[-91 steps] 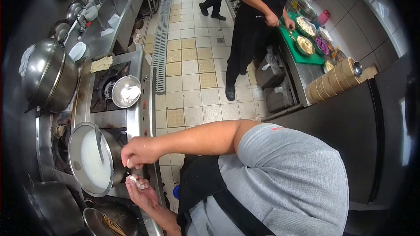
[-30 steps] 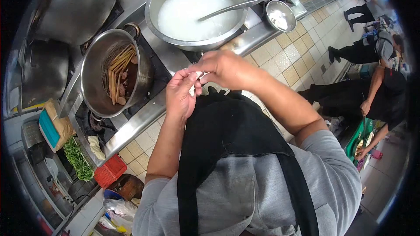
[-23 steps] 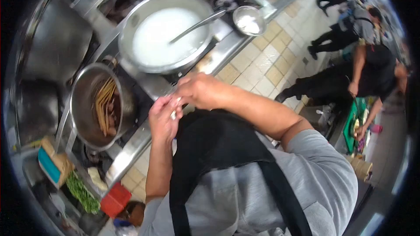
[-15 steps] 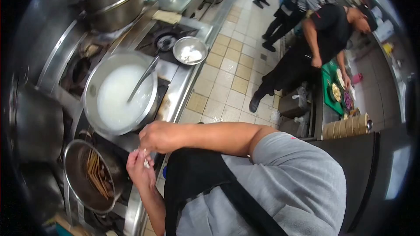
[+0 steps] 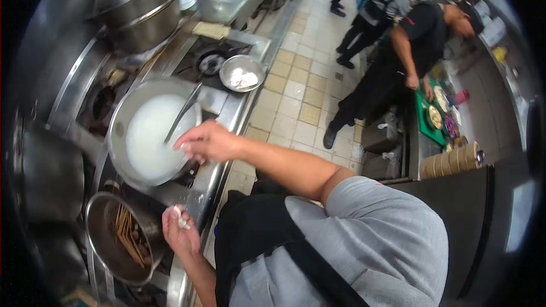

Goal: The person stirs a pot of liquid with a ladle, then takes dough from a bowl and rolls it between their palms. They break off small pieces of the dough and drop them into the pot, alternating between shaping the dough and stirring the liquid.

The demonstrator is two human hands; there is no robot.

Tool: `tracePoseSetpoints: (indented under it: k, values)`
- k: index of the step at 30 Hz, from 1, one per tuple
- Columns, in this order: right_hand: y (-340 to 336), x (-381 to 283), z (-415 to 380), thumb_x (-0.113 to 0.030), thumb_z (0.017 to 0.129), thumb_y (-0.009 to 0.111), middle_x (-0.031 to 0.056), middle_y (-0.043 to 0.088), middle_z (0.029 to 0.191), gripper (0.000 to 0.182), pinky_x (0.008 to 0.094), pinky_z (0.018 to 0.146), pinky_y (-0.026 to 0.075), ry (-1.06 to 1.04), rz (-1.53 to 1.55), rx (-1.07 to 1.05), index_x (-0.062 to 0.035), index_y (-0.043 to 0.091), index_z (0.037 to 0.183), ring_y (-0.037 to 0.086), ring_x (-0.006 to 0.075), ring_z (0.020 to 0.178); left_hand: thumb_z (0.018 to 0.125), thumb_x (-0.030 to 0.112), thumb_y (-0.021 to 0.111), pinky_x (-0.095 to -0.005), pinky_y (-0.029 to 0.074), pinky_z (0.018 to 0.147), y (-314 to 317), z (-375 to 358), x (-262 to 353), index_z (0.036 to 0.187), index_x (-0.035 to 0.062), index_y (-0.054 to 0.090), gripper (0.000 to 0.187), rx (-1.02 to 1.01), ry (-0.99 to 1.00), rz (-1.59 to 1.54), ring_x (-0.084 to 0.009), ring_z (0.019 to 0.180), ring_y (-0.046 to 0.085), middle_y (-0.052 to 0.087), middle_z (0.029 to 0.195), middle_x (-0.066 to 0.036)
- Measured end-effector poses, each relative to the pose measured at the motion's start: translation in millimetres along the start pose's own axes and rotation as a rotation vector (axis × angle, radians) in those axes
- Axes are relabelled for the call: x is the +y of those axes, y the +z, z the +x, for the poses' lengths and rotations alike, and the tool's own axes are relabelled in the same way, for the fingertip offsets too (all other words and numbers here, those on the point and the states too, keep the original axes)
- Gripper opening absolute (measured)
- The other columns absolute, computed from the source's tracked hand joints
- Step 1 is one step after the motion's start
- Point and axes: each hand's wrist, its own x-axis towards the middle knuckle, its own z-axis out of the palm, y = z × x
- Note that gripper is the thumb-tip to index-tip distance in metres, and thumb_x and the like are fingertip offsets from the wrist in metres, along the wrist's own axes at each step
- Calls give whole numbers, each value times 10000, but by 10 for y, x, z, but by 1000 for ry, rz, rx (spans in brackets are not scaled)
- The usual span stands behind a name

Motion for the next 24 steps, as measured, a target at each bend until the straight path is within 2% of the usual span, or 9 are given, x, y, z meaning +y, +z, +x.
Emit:
tracePoseSetpoints:
  k: [2, 8, 9, 13, 16, 20, 22, 24]
  values:
    - [-29, 73, 49, -111, 933, 564, 29, 638, 764, 218, 240, 552, 497, -8, -107, 40, -32, 661, 1111, 569, 79, 580, 935, 90, 556, -248, 447, 609, -53, -5, -25, 1074, 26, 551, 153, -31, -27, -69, -156, 747, 538, 586, 969, -134]
    - [-9, 44, 56, -172, 943, 587, 47, 614, 807, 265, 237, 577, 485, 103, -26, 34, -3, 638, 1139, 570, 95, 616, 915, 90, 597, -277, 463, 608, -4, -36, -70, 1028, 39, 583, 125, 99, 12, -84, -164, 738, 576, 633, 933, -118]
    - [9, 20, 64, -121, 933, 578, 36, 615, 779, 208, 241, 540, 484, 69, -20, 57, 36, 632, 1059, 549, 91, 571, 915, 90, 597, -277, 463, 608, 5, -45, -71, 1028, 39, 583, 125, 125, 30, -86, -164, 738, 576, 633, 933, -118]
    - [-21, 26, 175, -125, 926, 595, 41, 637, 792, 147, 227, 536, 483, 27, -1, 93, 12, 616, 977, 541, 74, 572, 913, 91, 604, -277, 468, 617, -3, -74, -77, 999, 47, 583, 99, 148, 20, -92, -159, 735, 580, 636, 921, -108]
    - [-39, -35, 226, -103, 938, 577, 62, 640, 799, 158, 232, 538, 487, 47, -64, 85, 29, 619, 1014, 549, 85, 588, 909, 84, 609, -276, 470, 624, 6, -100, -90, 993, 49, 583, 95, 158, 20, -101, -153, 730, 580, 637, 919, -105]
    - [-31, -121, 243, -102, 888, 650, 67, 636, 717, 150, 222, 478, 452, 114, -59, 95, 30, 632, 956, 545, 85, 529, 907, 83, 611, -280, 473, 626, -1, -117, -98, 978, 42, 584, 87, 146, 21, -113, -153, 728, 580, 638, 909, -108]
    - [-53, -130, 249, -105, 864, 682, 67, 632, 688, 156, 218, 463, 440, 136, -54, 91, 27, 633, 932, 546, 86, 515, 928, 128, 594, -266, 461, 638, -19, -119, -112, 982, 67, 585, 82, 108, 18, -87, -148, 750, 575, 636, 918, -76]
    - [-80, -84, 267, -144, 845, 720, 41, 637, 675, 162, 210, 430, 442, 112, -64, 98, -3, 647, 873, 542, 69, 491, 928, 130, 595, -268, 469, 644, -14, -126, -112, 979, 67, 585, 82, 109, 13, -93, -149, 754, 580, 639, 921, -77]
